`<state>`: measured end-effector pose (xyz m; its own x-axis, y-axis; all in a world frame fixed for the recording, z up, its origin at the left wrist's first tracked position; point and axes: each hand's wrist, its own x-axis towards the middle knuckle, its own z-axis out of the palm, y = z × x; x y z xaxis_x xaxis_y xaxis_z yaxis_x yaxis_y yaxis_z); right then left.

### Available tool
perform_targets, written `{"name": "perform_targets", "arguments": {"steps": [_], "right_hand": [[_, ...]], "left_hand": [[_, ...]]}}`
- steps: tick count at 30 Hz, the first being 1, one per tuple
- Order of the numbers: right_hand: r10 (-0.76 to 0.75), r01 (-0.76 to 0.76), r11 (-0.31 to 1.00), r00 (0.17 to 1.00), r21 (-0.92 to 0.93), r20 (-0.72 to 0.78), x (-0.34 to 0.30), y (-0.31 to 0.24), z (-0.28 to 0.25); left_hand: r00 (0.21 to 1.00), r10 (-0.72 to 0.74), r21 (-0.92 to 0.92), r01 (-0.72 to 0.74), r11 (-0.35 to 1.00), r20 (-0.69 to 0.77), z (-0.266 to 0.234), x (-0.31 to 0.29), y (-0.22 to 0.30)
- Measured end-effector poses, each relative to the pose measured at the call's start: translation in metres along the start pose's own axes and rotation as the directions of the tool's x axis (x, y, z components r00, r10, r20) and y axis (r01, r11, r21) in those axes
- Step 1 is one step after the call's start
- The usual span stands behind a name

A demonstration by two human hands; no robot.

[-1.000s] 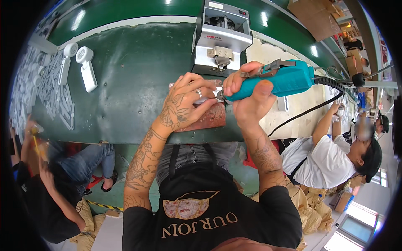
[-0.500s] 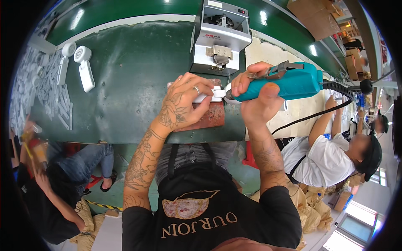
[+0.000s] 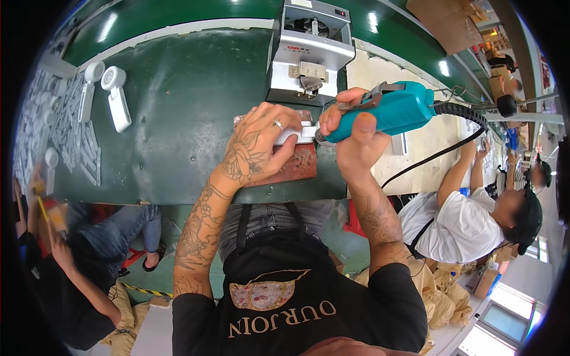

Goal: Assemble the plastic housing of hair dryers using an electric screwdriver at a factory workstation.

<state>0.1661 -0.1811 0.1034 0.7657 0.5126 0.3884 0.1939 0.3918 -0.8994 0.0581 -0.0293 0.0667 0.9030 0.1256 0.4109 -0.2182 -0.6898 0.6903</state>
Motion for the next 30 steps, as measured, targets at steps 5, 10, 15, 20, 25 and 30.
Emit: {"name": "perform_targets", "arguments": {"steps": [5, 10, 15, 20, 25, 30], "right_hand": [[0.049, -0.049, 0.998, 0.999, -0.039, -0.011, -0.002, 0.002, 0.001], [0.028, -0.028, 0.998, 0.999, -0.048, 0.017, -0.002, 0.007, 0.005], [-0.019, 0.023, 0.998, 0.997, -0.061, 0.071, -0.002, 0.014, -0.005], [0.049, -0.040, 0.978, 0.998, -0.205, 0.040, -0.013, 0.025, -0.008], [0.207, -0.212, 0.975, 0.975, 0.061, 0.085, -0.016, -0.019, 0.003], [0.062, -0.075, 0.980, 0.995, 0.185, 0.075, -0.057, -0.053, -0.015]], "left_hand": [[0.998, -0.049, 0.049, 0.047, 0.998, 0.044, 0.002, 0.000, 0.003], [0.996, -0.058, 0.094, 0.051, 0.994, 0.074, 0.003, 0.001, 0.004], [0.996, -0.035, 0.150, 0.023, 0.988, 0.078, 0.003, 0.007, 0.006], [0.999, 0.023, 0.117, -0.029, 0.993, 0.046, 0.002, 0.010, 0.007], [0.981, 0.195, 0.155, -0.192, 0.969, -0.003, 0.001, -0.005, 0.019], [0.958, -0.006, 0.225, 0.074, 0.972, -0.288, -0.028, -0.058, 0.000]]}}
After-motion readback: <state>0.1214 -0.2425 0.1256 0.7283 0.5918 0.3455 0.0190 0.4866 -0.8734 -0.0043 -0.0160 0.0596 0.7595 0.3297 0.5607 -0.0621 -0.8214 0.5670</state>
